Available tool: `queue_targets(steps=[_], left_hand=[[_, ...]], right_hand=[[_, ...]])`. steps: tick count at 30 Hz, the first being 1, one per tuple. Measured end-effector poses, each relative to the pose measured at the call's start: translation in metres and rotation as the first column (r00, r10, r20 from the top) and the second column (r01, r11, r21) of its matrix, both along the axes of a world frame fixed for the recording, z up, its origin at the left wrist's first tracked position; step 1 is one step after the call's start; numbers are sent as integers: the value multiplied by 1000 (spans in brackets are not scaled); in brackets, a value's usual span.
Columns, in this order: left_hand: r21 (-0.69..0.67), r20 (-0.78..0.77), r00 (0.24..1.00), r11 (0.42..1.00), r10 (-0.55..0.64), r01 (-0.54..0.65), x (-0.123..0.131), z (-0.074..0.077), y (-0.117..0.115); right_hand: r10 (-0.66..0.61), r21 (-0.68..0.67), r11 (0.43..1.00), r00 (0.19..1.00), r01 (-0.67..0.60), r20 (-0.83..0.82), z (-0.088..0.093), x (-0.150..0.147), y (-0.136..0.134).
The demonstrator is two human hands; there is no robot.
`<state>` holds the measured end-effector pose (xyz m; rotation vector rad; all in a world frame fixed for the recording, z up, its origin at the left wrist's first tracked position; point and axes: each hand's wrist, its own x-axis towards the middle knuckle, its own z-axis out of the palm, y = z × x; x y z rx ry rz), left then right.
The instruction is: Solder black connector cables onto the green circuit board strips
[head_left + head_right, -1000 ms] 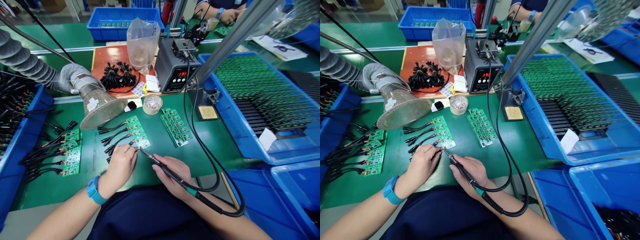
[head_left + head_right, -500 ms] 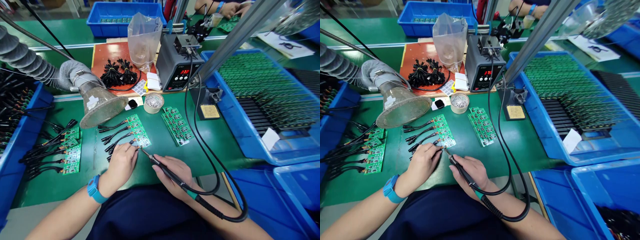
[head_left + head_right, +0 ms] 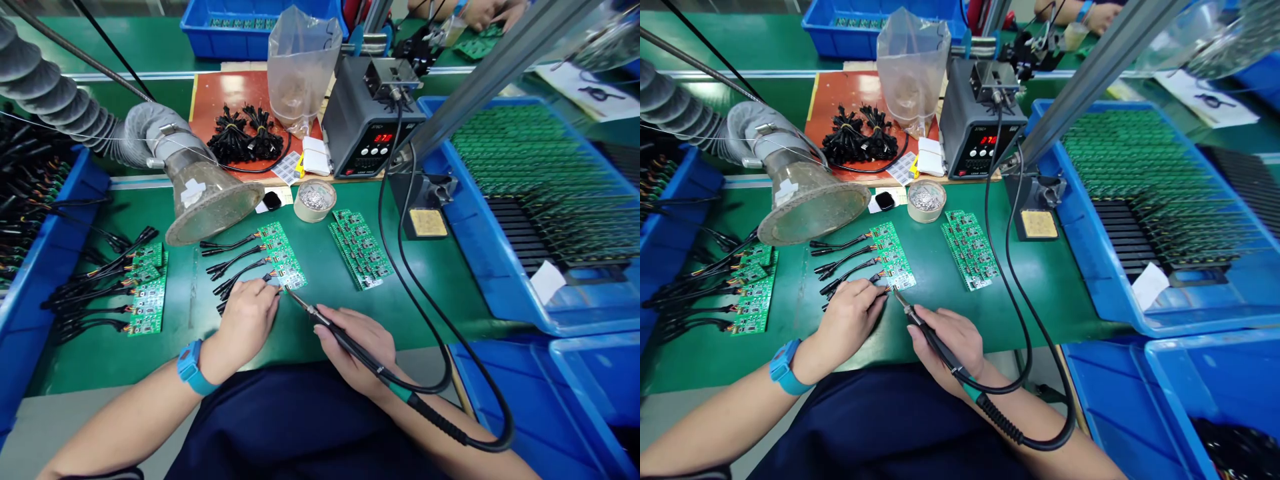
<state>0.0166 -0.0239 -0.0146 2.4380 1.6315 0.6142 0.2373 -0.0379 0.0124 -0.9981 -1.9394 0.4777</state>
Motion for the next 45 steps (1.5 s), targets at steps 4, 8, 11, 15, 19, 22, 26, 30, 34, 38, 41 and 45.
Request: queue_targets(steps=[4, 8, 11, 15, 19, 22, 26, 30, 34, 38, 41, 45], left_hand=[[-5, 11, 1000, 1000, 3, -3, 0, -1, -1], [-32, -3, 1000, 999, 11, -11, 0, -1, -2], [-39, -8, 1000, 999, 12, -12, 0, -1, -2], [-44, -14, 1000, 999, 11, -12, 0, 0, -2], [-35, -7, 1000, 999, 7, -8, 0, -1, -1], [-23, 6, 1000, 1000, 6, -6, 0, -1, -1], [-6, 15, 1000, 1000, 0, 1, 0, -1, -1], [-24, 5, 1000, 1000, 10, -10, 1, 1, -1], [-52, -2, 1000, 998, 26, -26, 1, 3, 0], [-34, -14, 999, 999, 33, -33, 1, 3, 0], [-19, -29, 999, 999, 33, -33, 2, 3, 1], [-24, -38, 999, 999, 25, -26, 2, 3, 1]], right_hand=[[23, 9, 1000, 1000, -23, 8, -1, -2, 1], [34, 13, 999, 999, -34, 7, -3, -4, 3], [51, 19, 999, 999, -51, 3, -4, -4, 4], [48, 23, 999, 999, -48, 0, -1, -4, 4], [16, 18, 1000, 1000, -16, -5, 1, -2, 4], [30, 8, 1000, 1000, -30, -9, 0, -1, 5], [48, -14, 999, 999, -48, -5, 0, -2, 7], [42, -30, 999, 999, -42, 5, 1, -5, 9], [40, -38, 998, 999, -40, 4, 2, -6, 10], [35, -34, 999, 999, -35, -3, 3, -7, 10], [40, -25, 999, 999, -39, 6, 2, -7, 11], [44, 11, 999, 999, -45, 26, 1, -7, 11]])
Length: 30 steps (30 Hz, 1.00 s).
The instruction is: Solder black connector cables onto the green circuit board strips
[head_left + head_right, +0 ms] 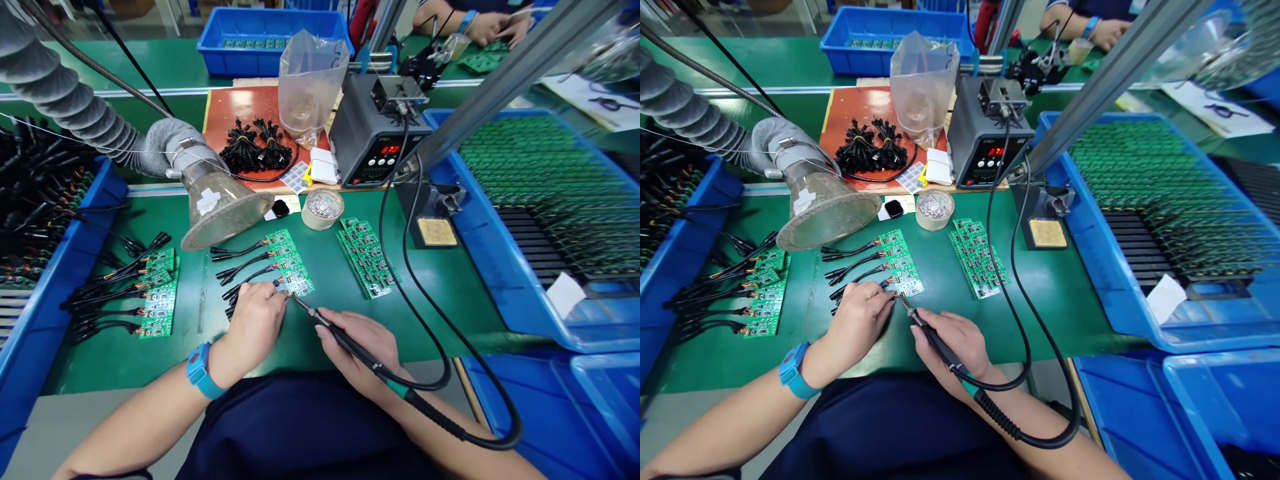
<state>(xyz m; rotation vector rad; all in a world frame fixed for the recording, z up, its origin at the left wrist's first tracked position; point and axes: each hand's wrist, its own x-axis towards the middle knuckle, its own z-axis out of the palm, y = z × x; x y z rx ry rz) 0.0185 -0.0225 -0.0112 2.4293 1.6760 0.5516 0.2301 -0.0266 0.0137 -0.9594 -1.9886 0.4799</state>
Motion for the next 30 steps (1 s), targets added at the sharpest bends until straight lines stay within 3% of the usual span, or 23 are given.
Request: queue_targets(steps=[10, 30], left_hand=[[9, -6, 1000, 1000, -6, 6, 1, 2, 1], [-13, -11, 1000, 1000, -8, 8, 1, 2, 1]], right_hand=[[-65, -15, 998, 998, 65, -16, 4, 2, -1], [-39, 8, 999, 999, 39, -15, 4, 1, 0]])
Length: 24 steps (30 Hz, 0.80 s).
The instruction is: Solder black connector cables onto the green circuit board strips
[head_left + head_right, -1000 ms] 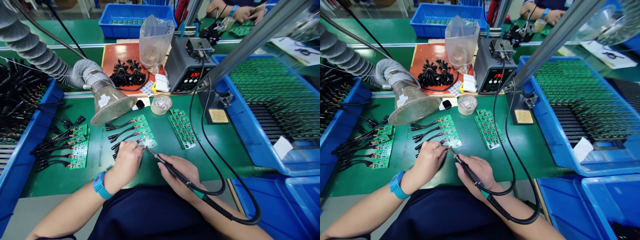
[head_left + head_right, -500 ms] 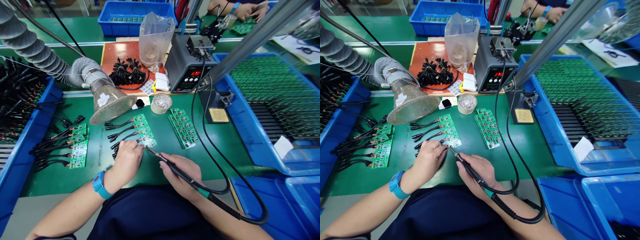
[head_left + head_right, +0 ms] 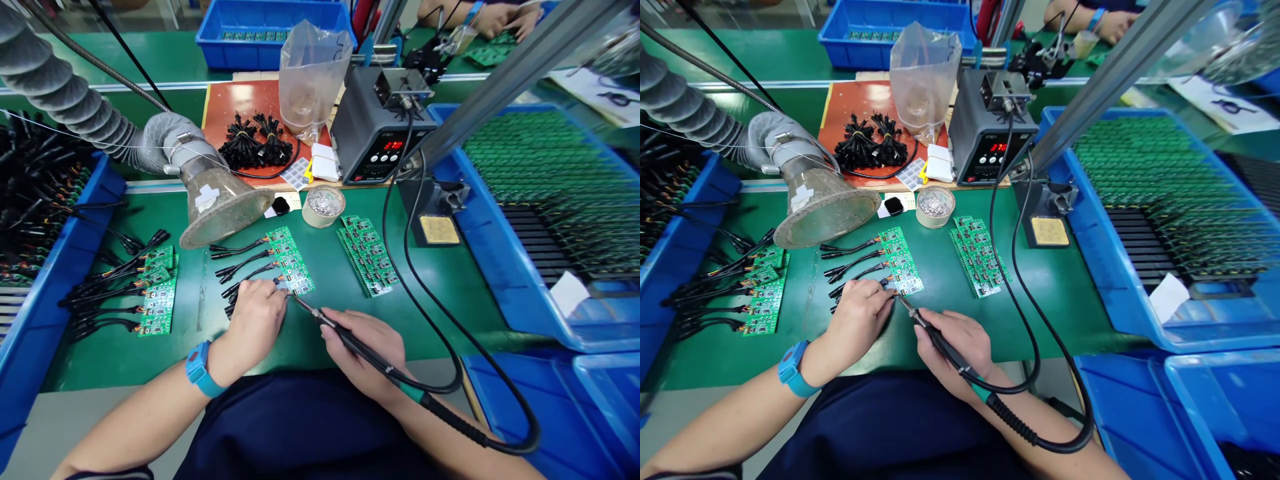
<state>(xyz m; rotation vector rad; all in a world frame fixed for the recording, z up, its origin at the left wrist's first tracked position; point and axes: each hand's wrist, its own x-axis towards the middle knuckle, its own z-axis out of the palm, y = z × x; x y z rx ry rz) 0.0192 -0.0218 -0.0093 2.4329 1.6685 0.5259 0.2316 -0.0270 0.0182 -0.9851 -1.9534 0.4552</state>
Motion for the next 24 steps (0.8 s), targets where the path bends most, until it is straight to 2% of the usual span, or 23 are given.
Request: queue_targets(steps=[4, 24], left_hand=[[-8, -4, 1000, 1000, -7, 7, 0, 1, 0], [-21, 37, 999, 1000, -6, 7, 1, 7, 2]], right_hand=[[-46, -15, 999, 999, 46, -1, 4, 2, 0], [-21, -68, 997, 1000, 22, 15, 0, -5, 3]])
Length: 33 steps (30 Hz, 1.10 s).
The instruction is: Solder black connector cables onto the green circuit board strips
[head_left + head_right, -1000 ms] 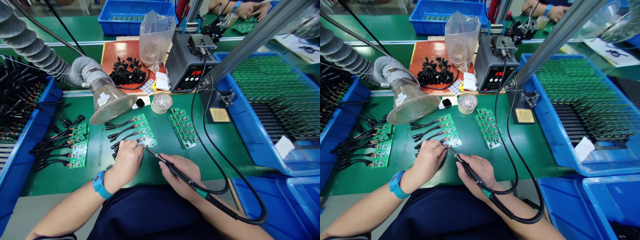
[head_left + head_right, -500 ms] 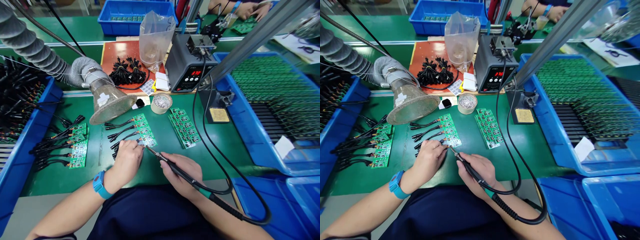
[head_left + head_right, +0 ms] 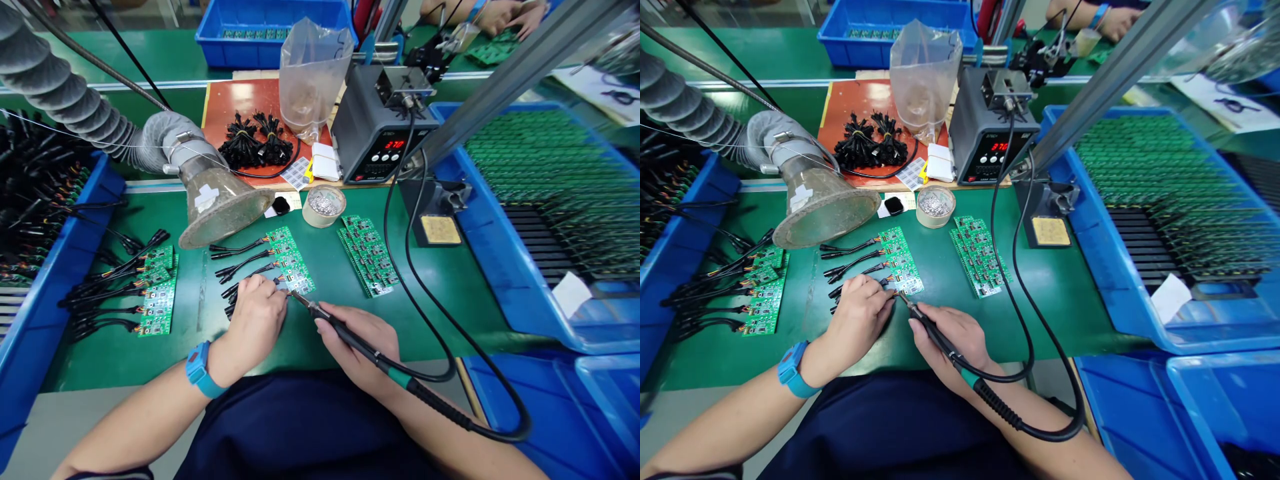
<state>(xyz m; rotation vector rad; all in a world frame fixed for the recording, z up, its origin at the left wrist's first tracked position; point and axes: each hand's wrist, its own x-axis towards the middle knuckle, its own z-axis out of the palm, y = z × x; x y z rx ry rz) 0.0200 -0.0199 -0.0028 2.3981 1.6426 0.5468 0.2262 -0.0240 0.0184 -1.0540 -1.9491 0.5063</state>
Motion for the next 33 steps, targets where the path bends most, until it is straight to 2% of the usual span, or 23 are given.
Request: queue_targets(steps=[24, 33], left_hand=[[21, -27, 1000, 1000, 15, -14, 3, -3, 1], [27, -21, 1000, 1000, 1, -1, 2, -2, 2]], right_hand=[[49, 72, 996, 999, -47, -15, -7, 2, 1], [-34, 51, 998, 999, 35, -16, 3, 6, 0]])
